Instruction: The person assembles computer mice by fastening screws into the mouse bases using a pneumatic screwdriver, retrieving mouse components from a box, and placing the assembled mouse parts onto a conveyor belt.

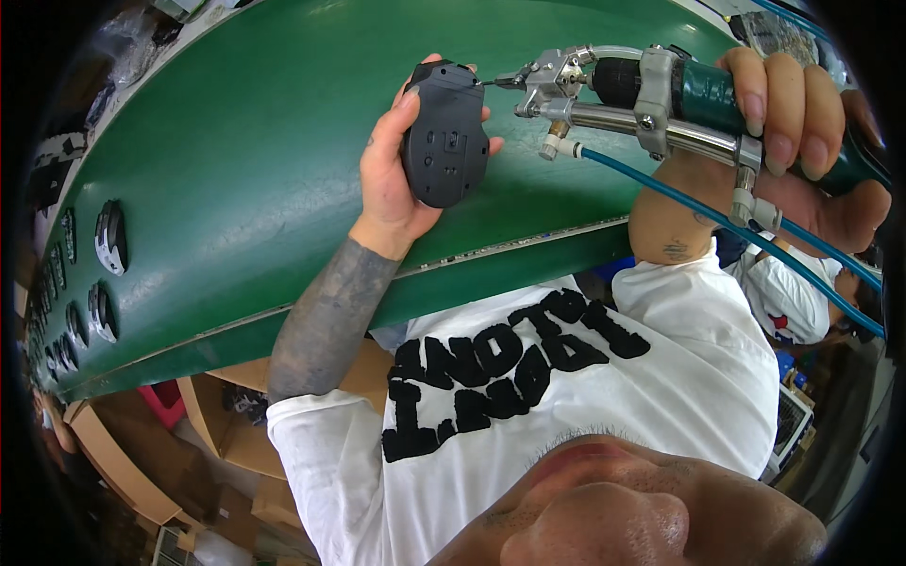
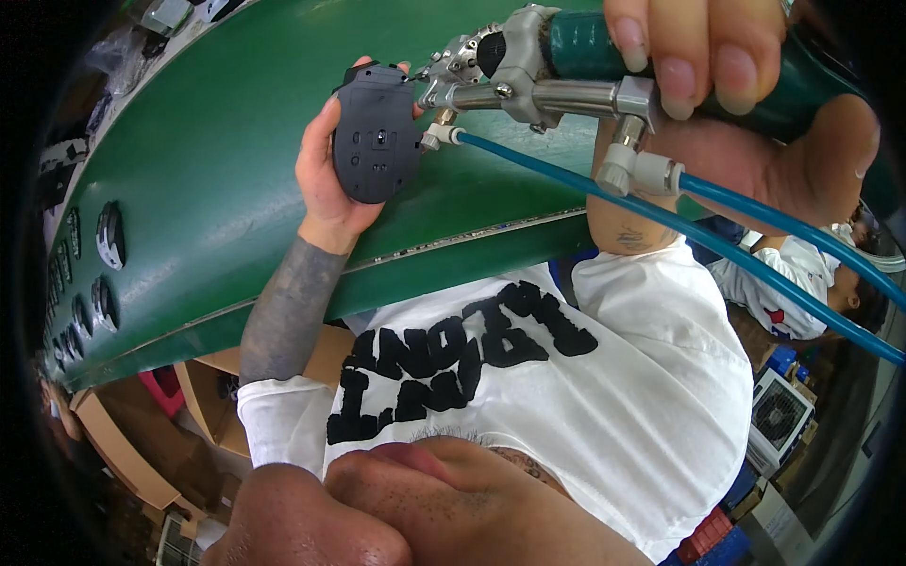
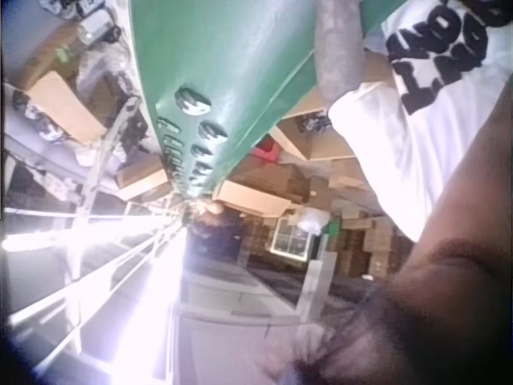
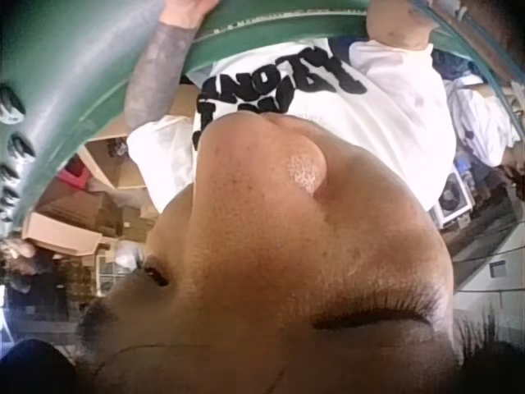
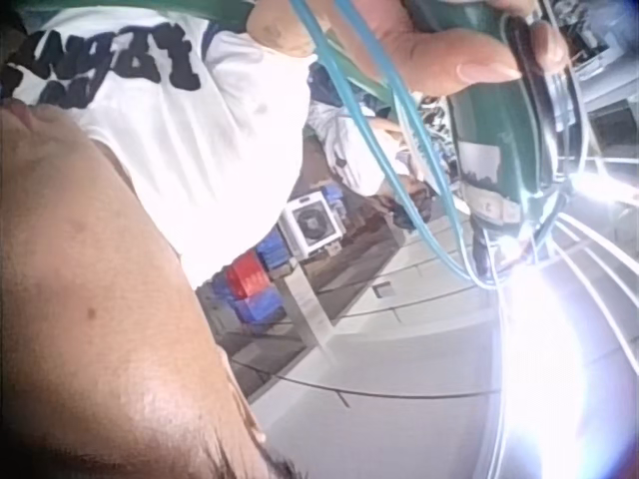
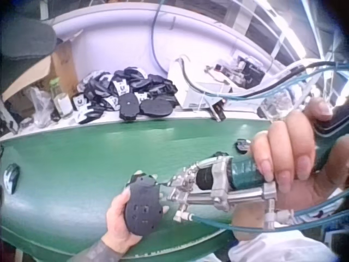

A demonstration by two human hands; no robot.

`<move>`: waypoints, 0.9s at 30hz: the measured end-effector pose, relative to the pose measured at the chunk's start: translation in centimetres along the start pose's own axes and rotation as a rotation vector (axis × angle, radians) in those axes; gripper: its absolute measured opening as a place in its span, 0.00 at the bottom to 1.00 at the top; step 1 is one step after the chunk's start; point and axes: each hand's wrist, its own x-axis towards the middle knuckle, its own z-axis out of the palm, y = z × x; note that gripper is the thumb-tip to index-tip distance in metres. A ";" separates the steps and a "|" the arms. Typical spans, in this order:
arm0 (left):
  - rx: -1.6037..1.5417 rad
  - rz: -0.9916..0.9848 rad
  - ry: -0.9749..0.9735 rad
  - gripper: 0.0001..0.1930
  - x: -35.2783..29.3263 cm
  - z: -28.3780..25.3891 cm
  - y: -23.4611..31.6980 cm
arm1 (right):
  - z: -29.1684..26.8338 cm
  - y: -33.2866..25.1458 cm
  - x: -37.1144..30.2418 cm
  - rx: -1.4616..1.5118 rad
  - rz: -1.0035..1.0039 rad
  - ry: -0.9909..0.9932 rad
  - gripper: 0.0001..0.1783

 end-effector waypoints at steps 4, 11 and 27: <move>-0.006 -0.005 -0.006 0.27 -0.1 -0.1 -0.1 | -1.4 0.0 -0.8 0.030 -0.054 -0.021 0.24; -0.021 -0.045 0.005 0.26 -0.1 0.5 -0.2 | -2.8 1.1 -0.9 0.086 -0.141 -0.027 0.28; 0.007 -0.082 0.059 0.24 -0.3 0.3 -0.3 | -10.0 -2.2 -6.3 0.120 -0.167 0.038 0.28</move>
